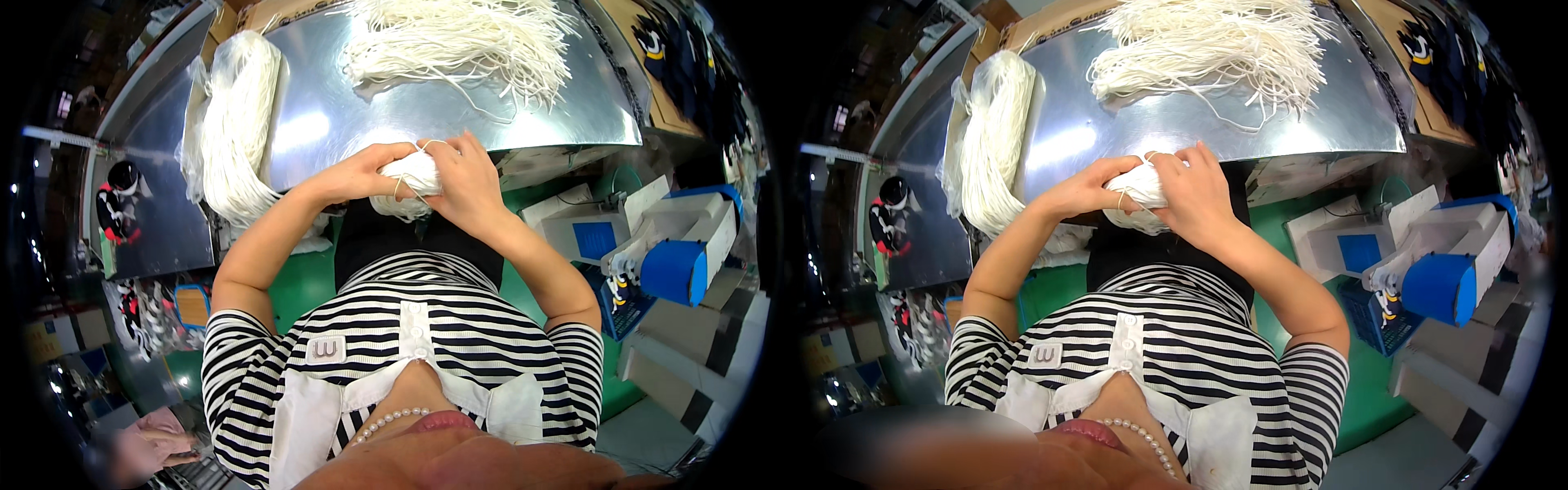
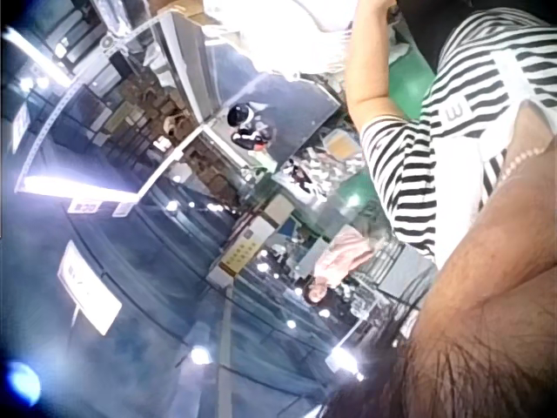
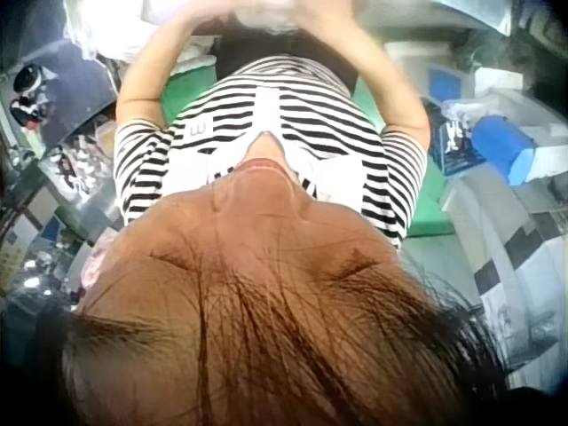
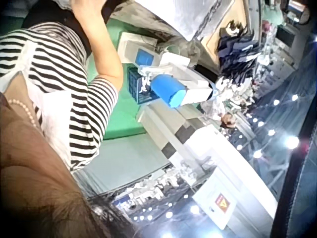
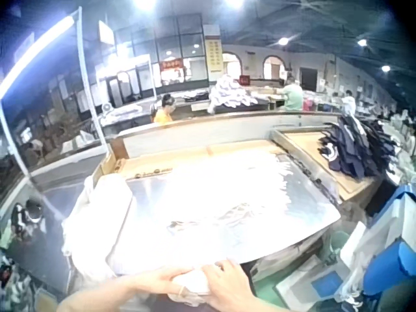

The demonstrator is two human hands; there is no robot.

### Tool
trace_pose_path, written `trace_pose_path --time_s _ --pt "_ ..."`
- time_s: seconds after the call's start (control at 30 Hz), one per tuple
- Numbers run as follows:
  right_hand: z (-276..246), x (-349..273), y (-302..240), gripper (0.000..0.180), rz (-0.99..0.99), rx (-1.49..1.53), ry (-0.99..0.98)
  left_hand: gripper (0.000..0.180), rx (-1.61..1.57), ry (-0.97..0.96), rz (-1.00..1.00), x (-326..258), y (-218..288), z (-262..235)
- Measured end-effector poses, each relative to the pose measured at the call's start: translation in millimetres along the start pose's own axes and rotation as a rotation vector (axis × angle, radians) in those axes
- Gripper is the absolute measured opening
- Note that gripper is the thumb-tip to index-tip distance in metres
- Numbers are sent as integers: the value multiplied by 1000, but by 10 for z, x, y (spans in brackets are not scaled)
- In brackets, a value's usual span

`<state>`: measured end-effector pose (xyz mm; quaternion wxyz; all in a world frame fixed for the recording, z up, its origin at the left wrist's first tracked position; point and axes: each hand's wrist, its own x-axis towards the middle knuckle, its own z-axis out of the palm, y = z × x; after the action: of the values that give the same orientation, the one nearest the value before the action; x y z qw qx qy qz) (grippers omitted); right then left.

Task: The person gathers long white cords and wraps them together into bundles by hand before placing them on a metal work surface.

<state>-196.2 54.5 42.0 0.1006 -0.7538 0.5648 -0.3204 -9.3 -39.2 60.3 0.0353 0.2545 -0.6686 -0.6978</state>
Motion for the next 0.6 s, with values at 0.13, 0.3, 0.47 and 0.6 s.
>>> trace_pose_path --time_s 0.13,0.3,0.47,0.6 --pt "-203 -17 -157 72 224 461 -295 56 -289 -61 68 -205 -51 45" --pt "-45 -57 -91 79 262 877 -350 60 -809 50 270 -267 -324 221" --pt "156 -53 -182 56 438 1149 -199 52 -1053 262 305 -282 -361 322" --pt "164 -261 -31 46 669 1264 -98 55 -811 198 256 -286 -151 462"
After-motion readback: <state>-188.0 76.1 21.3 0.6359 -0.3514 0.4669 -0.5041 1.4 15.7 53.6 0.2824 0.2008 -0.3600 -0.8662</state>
